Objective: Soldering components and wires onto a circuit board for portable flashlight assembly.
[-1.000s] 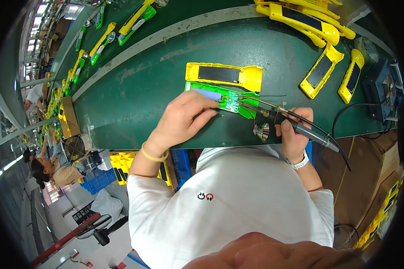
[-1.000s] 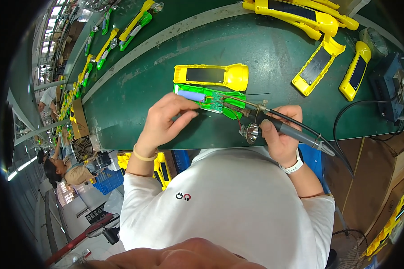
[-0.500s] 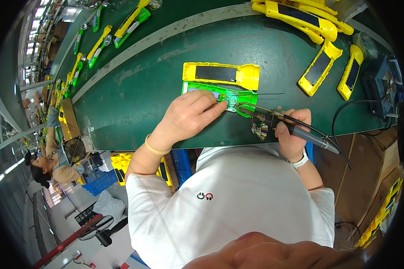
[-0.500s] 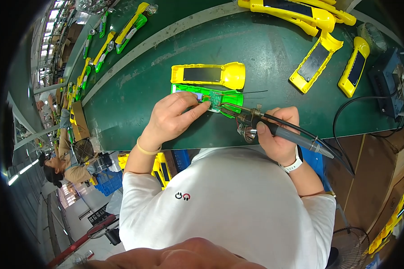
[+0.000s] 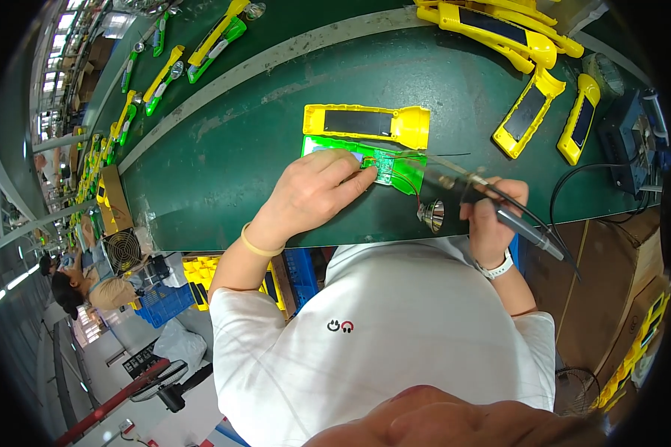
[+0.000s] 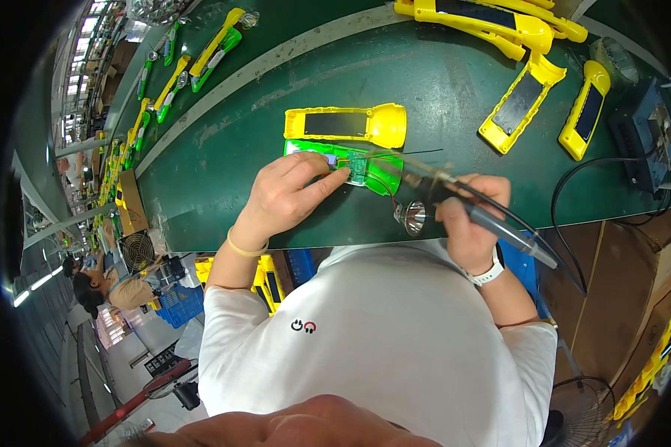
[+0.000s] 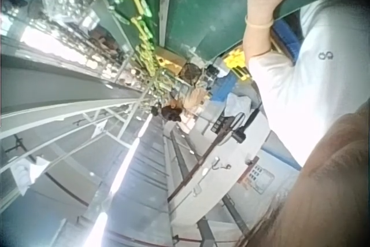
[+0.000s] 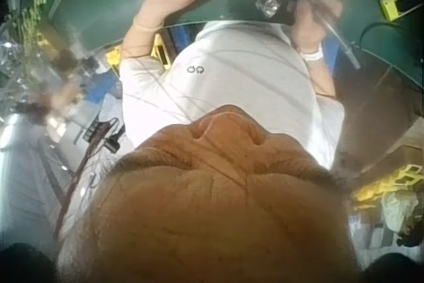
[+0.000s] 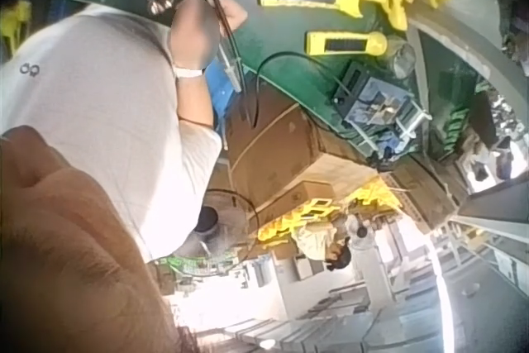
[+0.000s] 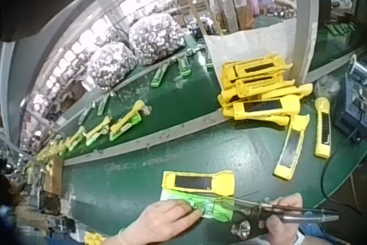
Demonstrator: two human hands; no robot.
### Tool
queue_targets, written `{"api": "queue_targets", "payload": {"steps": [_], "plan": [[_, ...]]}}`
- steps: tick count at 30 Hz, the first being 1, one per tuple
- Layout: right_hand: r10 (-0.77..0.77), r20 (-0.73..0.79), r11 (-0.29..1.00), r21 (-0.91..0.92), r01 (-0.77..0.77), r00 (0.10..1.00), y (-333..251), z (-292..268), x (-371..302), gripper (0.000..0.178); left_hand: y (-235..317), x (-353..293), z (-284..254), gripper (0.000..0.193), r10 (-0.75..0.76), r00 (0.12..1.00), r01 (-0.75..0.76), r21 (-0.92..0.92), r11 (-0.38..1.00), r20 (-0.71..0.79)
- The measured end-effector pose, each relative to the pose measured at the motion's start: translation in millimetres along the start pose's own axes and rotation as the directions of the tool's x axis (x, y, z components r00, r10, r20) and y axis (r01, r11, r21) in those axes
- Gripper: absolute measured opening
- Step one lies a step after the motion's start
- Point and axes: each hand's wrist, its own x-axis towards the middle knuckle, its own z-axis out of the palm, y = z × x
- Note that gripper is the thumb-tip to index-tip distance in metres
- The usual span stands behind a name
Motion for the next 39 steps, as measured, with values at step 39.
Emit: {"api": "queue_targets", "payload": {"steps": [39], "plan": [[0.075,0.341,0.904,-0.42,0.08,0.937,-5.8,-9.9,95.0,0.021,-11.0,37.5,23.7,0.007,-0.473,0.88,0.473,-0.154,0.867,0.039]]}}
